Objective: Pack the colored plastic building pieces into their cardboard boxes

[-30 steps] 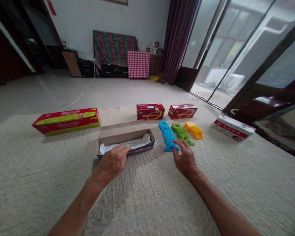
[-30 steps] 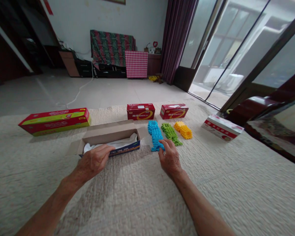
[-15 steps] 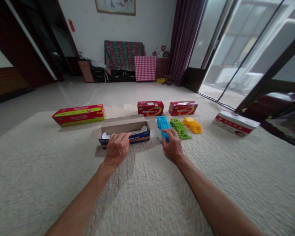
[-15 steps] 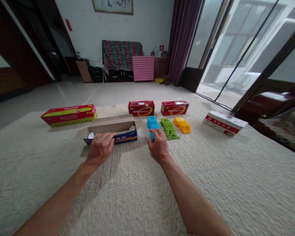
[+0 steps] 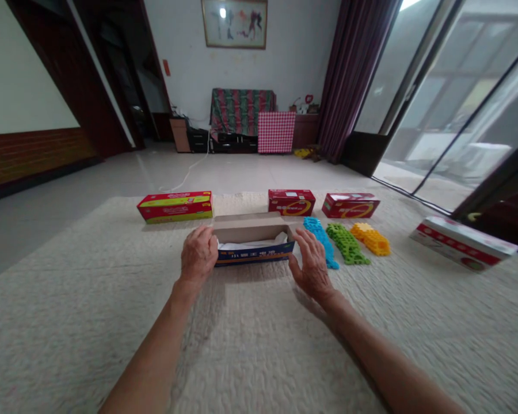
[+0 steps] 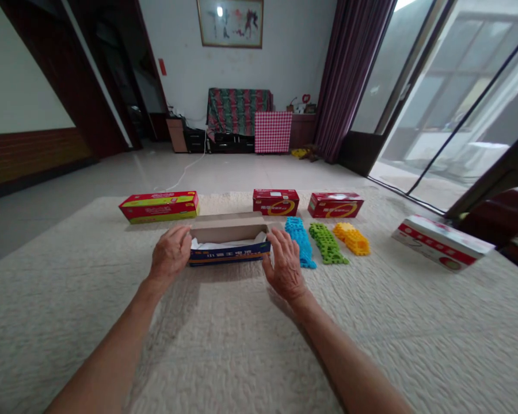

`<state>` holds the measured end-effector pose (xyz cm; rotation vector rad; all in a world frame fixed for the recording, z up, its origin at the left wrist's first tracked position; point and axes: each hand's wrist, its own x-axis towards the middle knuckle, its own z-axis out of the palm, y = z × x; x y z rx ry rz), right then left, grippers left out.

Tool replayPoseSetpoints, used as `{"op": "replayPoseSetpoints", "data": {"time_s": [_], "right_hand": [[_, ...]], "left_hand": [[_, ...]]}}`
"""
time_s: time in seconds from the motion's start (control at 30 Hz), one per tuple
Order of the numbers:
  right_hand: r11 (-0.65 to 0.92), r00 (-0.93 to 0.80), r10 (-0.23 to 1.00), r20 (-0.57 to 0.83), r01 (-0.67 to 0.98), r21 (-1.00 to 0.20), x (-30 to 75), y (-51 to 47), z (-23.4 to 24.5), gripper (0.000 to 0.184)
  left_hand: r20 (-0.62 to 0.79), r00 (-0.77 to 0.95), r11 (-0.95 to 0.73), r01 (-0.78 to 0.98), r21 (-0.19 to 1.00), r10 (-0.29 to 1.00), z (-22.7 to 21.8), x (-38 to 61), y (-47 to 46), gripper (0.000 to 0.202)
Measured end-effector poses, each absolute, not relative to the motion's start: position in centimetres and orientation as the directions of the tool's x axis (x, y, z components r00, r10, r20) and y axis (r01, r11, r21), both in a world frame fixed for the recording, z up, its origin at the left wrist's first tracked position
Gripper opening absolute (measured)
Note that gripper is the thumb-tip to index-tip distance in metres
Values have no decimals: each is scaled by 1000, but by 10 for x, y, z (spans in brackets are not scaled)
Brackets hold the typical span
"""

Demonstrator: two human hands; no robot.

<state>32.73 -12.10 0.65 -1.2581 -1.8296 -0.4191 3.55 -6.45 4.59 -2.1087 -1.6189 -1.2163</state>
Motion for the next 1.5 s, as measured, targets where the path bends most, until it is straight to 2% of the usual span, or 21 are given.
{"op": "replayPoseSetpoints", "data": {"time_s": [0.13,0.3,0.57,0.93,1.5], "right_hand": [[403,-123,654,747,892,-205,323,-121,-8,56],[447,-120,634,764,863,-236,318,-117,-9,58],[468,-95,629,772,839,-277,318,-114,-8,62],[494,-53,628,777,798,-345,319,-110,-10,62],[521,-52,625,778,770,-367,321,-111,-10,62]], "left_hand": [[685,-21,-397,802,446,728,26,32,-55,34],[665,-162,-416,667,619,729,16,37,-56,32],[571,-272,-378,524,763,775,16,43,-64,36],[570,-310,-367,518,772,761,11,50,-64,34],[557,-362,-345,505,791,748,1,53,-63,37]]}}
